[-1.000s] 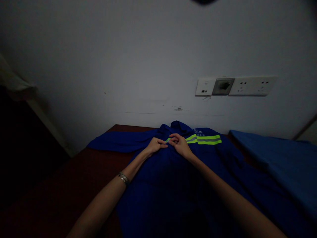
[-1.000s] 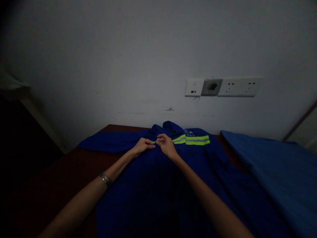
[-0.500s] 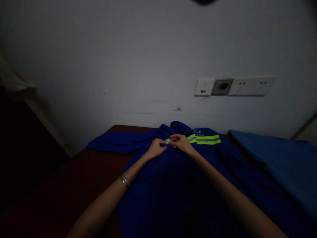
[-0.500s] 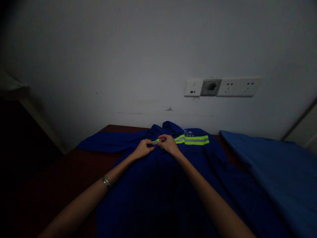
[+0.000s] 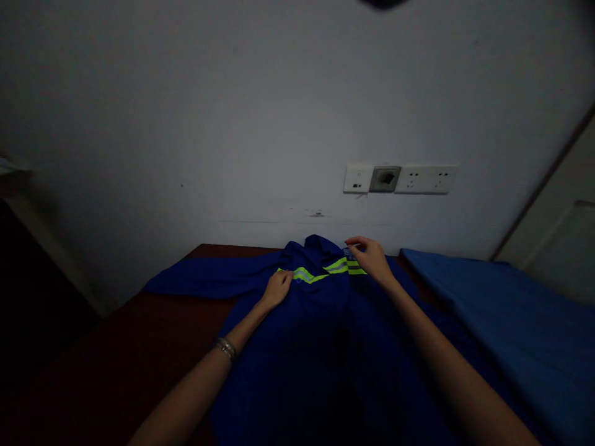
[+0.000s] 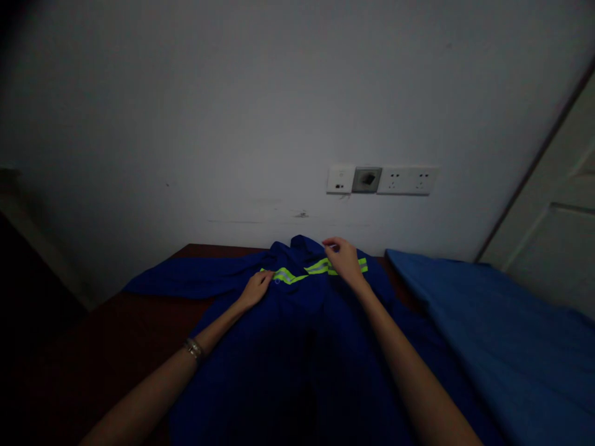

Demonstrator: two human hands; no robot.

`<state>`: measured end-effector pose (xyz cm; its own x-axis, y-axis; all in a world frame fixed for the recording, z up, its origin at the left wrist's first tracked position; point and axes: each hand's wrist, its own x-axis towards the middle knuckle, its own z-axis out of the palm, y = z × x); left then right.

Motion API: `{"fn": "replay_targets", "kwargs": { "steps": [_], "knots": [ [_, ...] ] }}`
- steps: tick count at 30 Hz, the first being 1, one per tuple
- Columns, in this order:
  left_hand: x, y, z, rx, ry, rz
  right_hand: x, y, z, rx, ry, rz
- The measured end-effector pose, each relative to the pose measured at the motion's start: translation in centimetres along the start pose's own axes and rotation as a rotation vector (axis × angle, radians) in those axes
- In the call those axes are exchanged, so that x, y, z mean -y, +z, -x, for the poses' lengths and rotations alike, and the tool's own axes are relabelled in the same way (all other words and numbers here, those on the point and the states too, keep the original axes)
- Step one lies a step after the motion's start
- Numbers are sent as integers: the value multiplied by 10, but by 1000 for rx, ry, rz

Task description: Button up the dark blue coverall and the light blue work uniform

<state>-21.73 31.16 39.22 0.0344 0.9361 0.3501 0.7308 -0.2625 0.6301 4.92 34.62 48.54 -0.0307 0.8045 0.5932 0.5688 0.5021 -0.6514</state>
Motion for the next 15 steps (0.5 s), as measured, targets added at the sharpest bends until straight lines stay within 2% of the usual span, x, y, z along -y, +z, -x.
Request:
{"fn": "replay_targets", "kwargs": {
  "steps": [2,4,7,11,15],
  "knots": [
    [-1,2,1,59,63,-136,-22,-8,8,-7,38,20],
    [1,1,4,110,64,-241,-45,-15,20,3,119,16],
    [5,-8,12,205,47,-357,-71,-23,41,110,209,-3],
    [7,-25,25,279,48,-484,-78,-33,60,346,133,113],
    [8,-32,31,296,-55,-560,-74,-41,71,522,-6,350]
  ]
}}
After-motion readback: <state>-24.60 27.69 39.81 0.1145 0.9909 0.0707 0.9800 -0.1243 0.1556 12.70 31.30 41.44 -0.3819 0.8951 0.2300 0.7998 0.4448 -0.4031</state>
